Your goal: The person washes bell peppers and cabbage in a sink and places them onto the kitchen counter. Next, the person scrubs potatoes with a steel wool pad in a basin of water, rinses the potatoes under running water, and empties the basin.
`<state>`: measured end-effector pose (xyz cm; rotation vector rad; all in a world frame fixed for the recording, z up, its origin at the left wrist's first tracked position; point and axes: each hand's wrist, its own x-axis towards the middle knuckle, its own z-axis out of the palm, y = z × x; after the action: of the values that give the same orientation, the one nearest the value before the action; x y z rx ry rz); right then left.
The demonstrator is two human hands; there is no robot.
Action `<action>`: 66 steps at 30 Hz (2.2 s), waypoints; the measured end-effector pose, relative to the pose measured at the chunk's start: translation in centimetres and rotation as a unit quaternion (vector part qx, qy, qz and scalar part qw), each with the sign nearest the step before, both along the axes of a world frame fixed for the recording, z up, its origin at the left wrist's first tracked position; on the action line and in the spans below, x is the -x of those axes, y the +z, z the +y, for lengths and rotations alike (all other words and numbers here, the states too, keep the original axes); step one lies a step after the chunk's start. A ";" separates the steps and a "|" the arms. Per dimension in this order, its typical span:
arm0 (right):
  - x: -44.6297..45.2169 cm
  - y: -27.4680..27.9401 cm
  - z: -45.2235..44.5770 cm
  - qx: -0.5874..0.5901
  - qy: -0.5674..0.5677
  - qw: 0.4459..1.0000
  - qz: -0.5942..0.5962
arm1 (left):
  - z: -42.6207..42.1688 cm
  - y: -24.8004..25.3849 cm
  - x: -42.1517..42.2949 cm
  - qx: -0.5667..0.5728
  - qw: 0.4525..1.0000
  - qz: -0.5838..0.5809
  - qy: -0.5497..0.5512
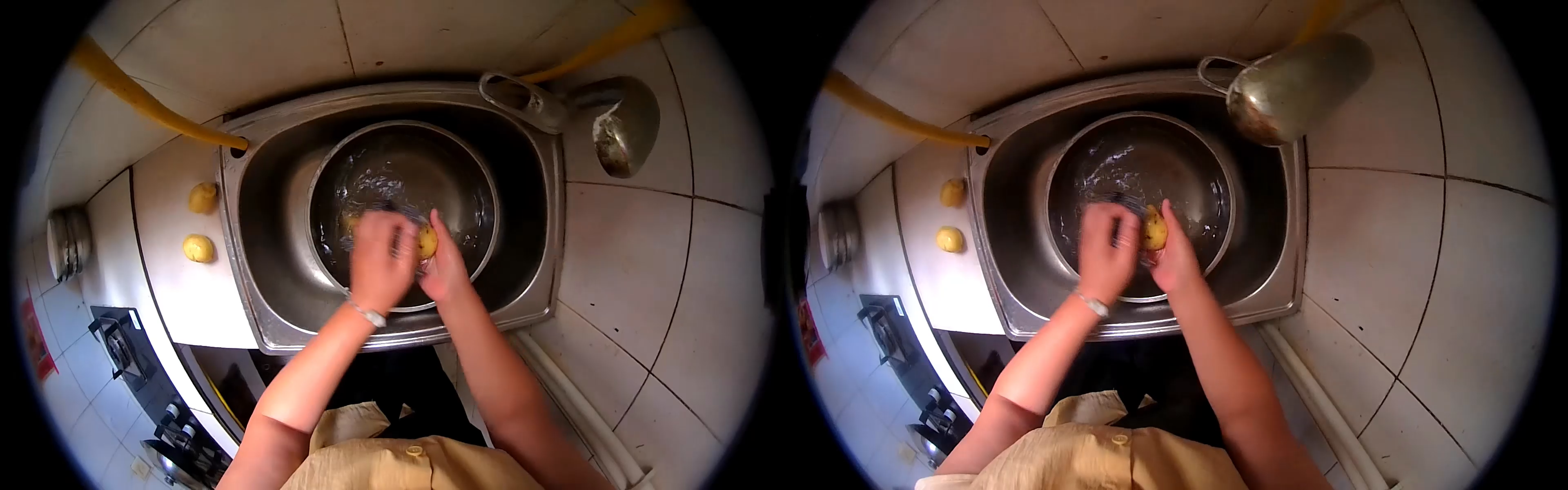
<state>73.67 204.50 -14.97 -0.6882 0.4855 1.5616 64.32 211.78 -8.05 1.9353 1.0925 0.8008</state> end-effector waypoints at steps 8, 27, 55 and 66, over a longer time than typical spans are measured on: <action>1.2 3.8 0.5 0.242 0.004 0.965 -0.102 | 2.2 0.7 -3.5 0.014 0.998 0.065 -0.003; 5.3 10.6 7.3 -0.048 0.210 0.974 -0.069 | -2.1 -5.4 5.8 0.363 0.927 -0.082 0.050; 0.2 -0.9 1.0 0.097 0.532 0.356 -0.762 | 3.4 -1.3 7.0 0.306 0.927 -0.073 0.205; -2.3 -0.6 -1.1 0.086 0.439 0.651 -0.614 | 3.4 -8.8 3.3 -0.028 0.905 0.381 -0.185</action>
<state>75.99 203.37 -15.59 -2.1121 -0.8939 1.4362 61.04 215.14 -16.82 2.4803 1.0600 -0.1754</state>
